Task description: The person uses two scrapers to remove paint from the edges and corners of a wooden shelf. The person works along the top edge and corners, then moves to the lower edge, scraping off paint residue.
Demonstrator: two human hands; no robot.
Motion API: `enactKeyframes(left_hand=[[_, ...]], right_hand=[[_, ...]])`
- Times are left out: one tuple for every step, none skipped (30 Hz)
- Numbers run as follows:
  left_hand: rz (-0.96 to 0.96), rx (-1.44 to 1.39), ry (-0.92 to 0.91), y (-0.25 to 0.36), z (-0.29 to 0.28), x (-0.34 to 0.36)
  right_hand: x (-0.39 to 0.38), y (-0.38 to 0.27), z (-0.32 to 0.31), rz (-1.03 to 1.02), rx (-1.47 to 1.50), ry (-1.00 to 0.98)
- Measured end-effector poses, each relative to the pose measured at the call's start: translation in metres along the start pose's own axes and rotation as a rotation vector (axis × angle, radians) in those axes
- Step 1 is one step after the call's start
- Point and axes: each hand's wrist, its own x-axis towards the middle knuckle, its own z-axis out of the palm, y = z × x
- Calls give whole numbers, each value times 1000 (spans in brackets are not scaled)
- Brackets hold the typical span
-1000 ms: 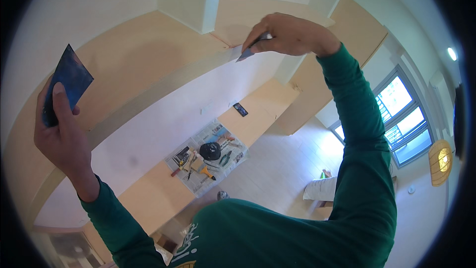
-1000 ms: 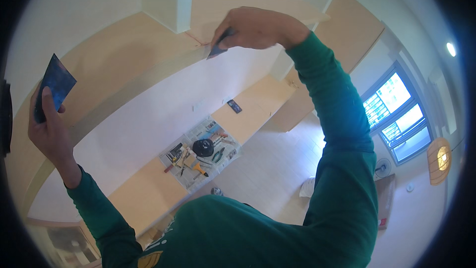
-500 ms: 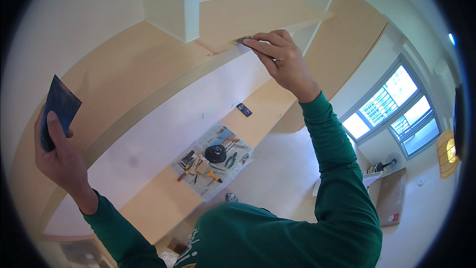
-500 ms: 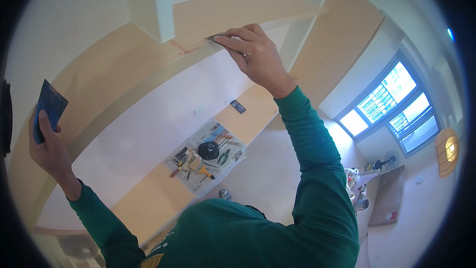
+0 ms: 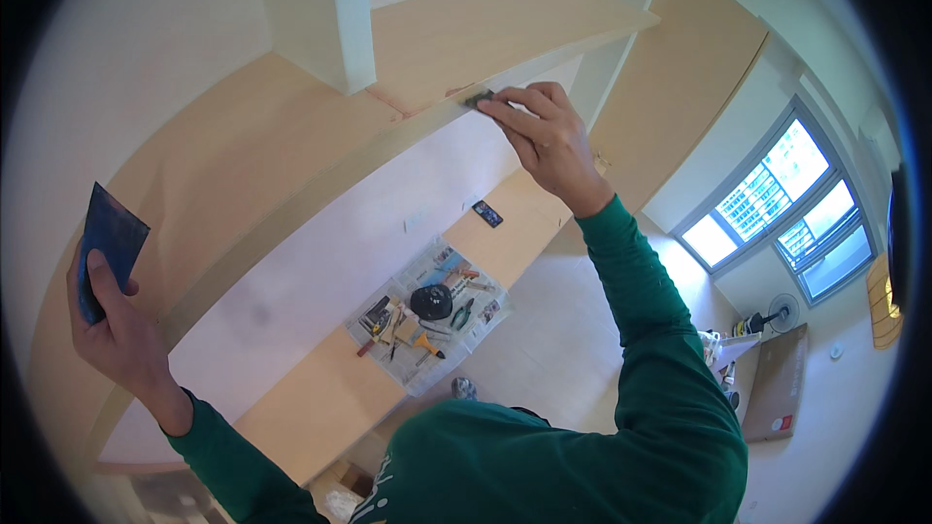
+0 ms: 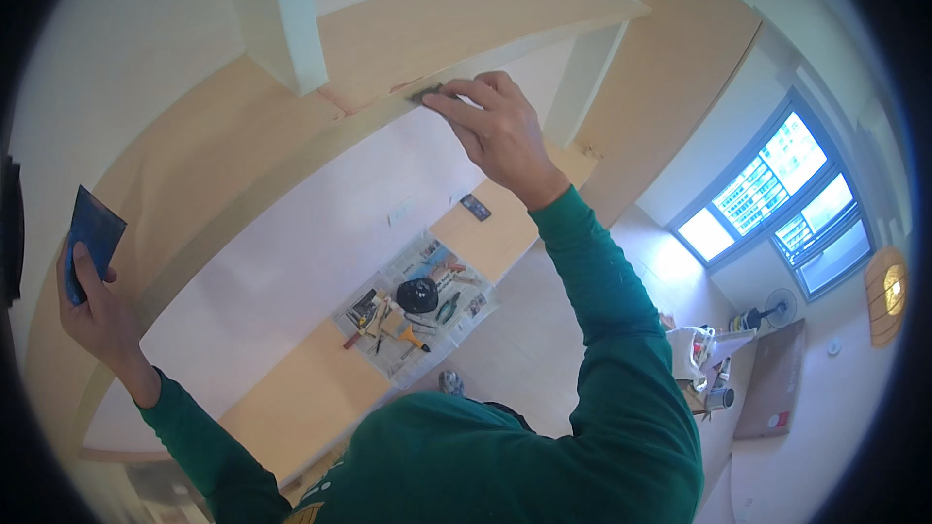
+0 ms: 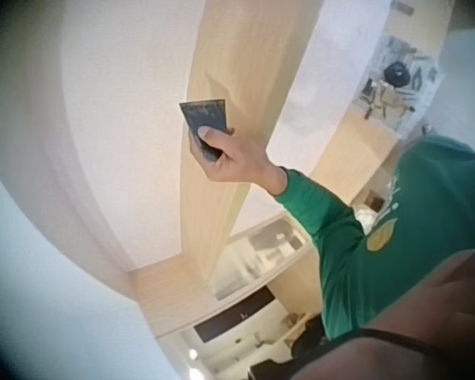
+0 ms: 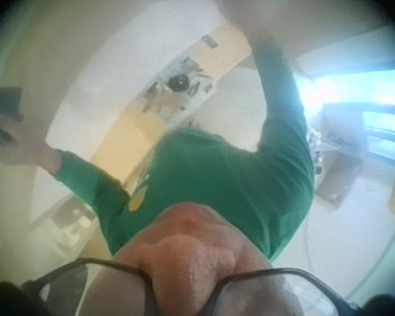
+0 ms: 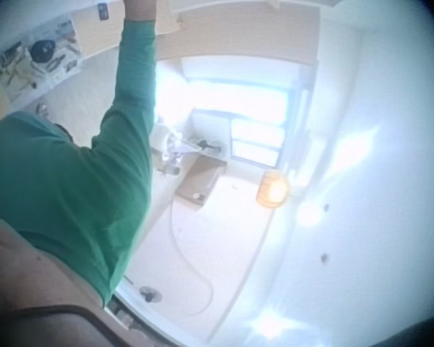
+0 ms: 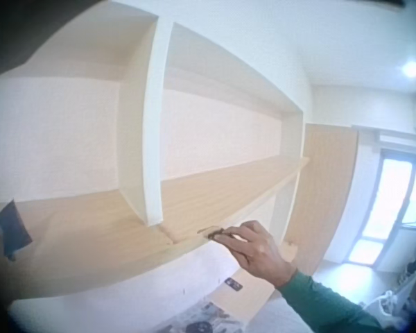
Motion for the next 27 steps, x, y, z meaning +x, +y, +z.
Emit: enactKeyframes(left_hand=[[2, 2, -4, 0, 0, 0], [7, 3, 1, -1, 1, 0], [14, 5, 3, -1, 1, 0], [12, 11, 15, -1, 2, 0], [17, 4, 10, -1, 2, 0], [13, 2, 16, -2, 2, -1], [10, 1, 24, -1, 1, -1], [8, 8, 20, -2, 1, -1], [5, 16, 19, -2, 0, -1], [1, 22, 19, -2, 0, -1], [2, 22, 14, -2, -1, -1], [3, 23, 7, -2, -1, -1], [-7, 31, 10, -2, -1, -1], [2, 32, 7, -2, -1, -2], [4, 37, 12, -1, -1, -2], [10, 44, 24, -1, 0, -2], [7, 47, 15, -1, 0, -2], [6, 54, 15, 0, 0, -1], [-4, 67, 25, 0, 0, -1], [-1, 69, 14, 0, -1, -1], [-9, 78, 11, -1, -1, -1], [-18, 89, 9, -1, -2, -2], [-27, 94, 9, -2, -3, -2], [-34, 99, 8, -3, -3, -2], [-39, 110, 22, -3, -3, -2], [-40, 95, 14, -4, -3, -2], [-39, 87, 22, -4, -3, -2]], right_hand=[[-2, 3, 2, -5, -1, 36], [-3, 7, 3, -5, -1, 69], [-4, 10, 5, -32, 1, 114], [-5, 15, 6, 3, 2, 115], [-6, 18, 8, 5, 6, 129], [-7, 20, 11, 59, 7, 117], [-9, 20, 11, 7, 12, 129], [-10, 19, 12, 6, 16, 114], [-11, 17, 10, 3, 20, 98], [-11, 15, 7, 19, 28, 100], [-9, 14, 3, 36, 36, 99], [-6, 12, -3, -18, 59, 142], [0, 12, -8, 56, 22, 89], [10, 17, -17, 62, 1, 79], [21, 22, -27, 71, -22, 69], [35, 27, -34, 80, -97, -45], [50, 32, -37, 134, -131, -210], [66, 37, -39, 142, -154, -338], [79, 38, -40, 169, -190, -482], [87, 36, -42, 135, -142, -511], [96, 33, -43, 121, -107, -557], [103, 28, -45, 102, -76, -599], [108, 22, -46, 101, -56, -632], [111, 15, -47, 98, -43, -659], [113, 7, -48, 62, -7, -662], [115, 0, -49, 81, -9, -689], [117, -6, -50, 64, 11, -692]])
